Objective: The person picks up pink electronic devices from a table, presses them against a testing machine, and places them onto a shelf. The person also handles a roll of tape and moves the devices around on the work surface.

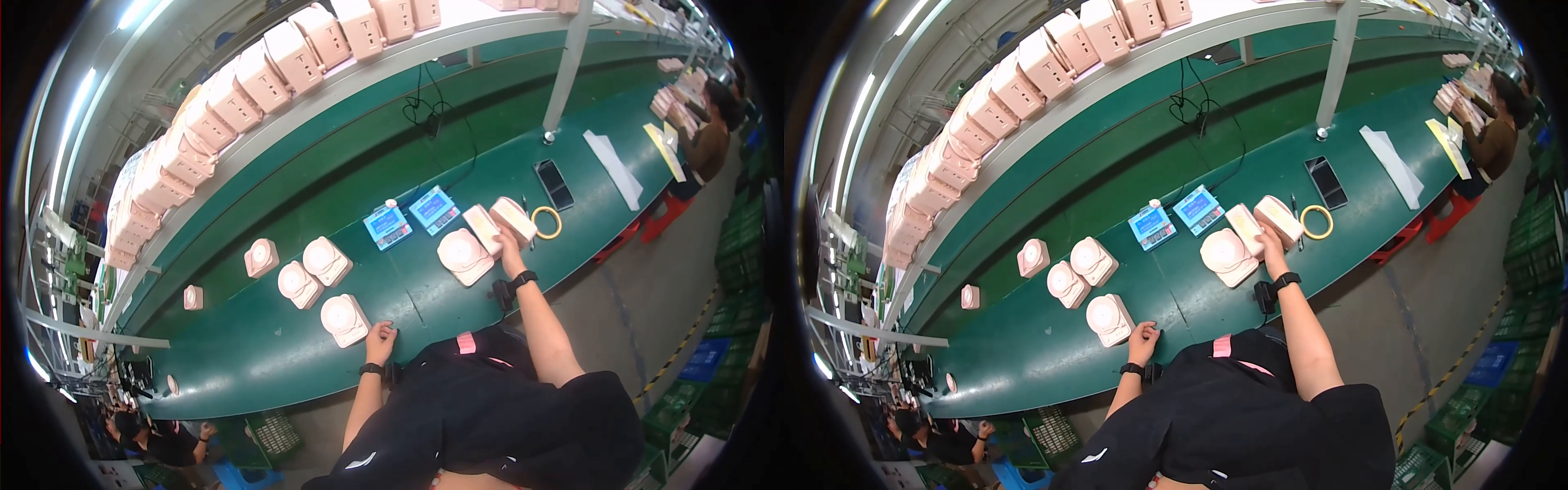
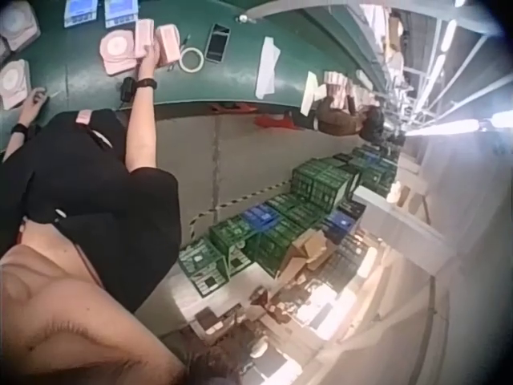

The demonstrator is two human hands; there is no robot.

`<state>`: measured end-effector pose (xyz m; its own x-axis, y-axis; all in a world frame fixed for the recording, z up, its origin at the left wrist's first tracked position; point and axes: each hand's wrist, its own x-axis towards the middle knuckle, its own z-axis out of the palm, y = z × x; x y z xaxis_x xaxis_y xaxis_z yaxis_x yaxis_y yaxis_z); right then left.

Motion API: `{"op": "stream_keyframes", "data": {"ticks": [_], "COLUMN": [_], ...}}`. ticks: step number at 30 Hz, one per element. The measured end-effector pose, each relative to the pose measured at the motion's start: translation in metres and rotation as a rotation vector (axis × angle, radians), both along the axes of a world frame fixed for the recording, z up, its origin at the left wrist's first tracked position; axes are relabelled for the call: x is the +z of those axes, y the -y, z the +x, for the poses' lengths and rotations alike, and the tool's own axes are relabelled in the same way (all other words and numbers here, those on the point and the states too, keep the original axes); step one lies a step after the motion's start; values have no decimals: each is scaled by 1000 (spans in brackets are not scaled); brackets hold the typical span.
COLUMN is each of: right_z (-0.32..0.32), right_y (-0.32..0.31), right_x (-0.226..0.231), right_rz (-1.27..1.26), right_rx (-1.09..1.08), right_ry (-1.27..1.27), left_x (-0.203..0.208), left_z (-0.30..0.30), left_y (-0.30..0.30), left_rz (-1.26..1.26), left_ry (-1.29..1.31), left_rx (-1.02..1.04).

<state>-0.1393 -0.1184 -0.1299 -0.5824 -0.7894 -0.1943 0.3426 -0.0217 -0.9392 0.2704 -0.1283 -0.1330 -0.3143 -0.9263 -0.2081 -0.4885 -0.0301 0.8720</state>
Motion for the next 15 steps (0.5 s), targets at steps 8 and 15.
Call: {"op": "stream_keyframes", "data": {"ticks": [8, 15], "right_z": [28, 9], "right_y": [-25, -1], "right_x": [63, 93], "right_rz": [494, 768], "right_rx": [-306, -224], "right_ry": [-723, -1466], "left_x": [3, 2], "left_z": [-2, -3], "left_y": [-5, -2], "left_rz": [26, 32], "left_ry": [-10, -4], "left_rx": [33, 16]}}
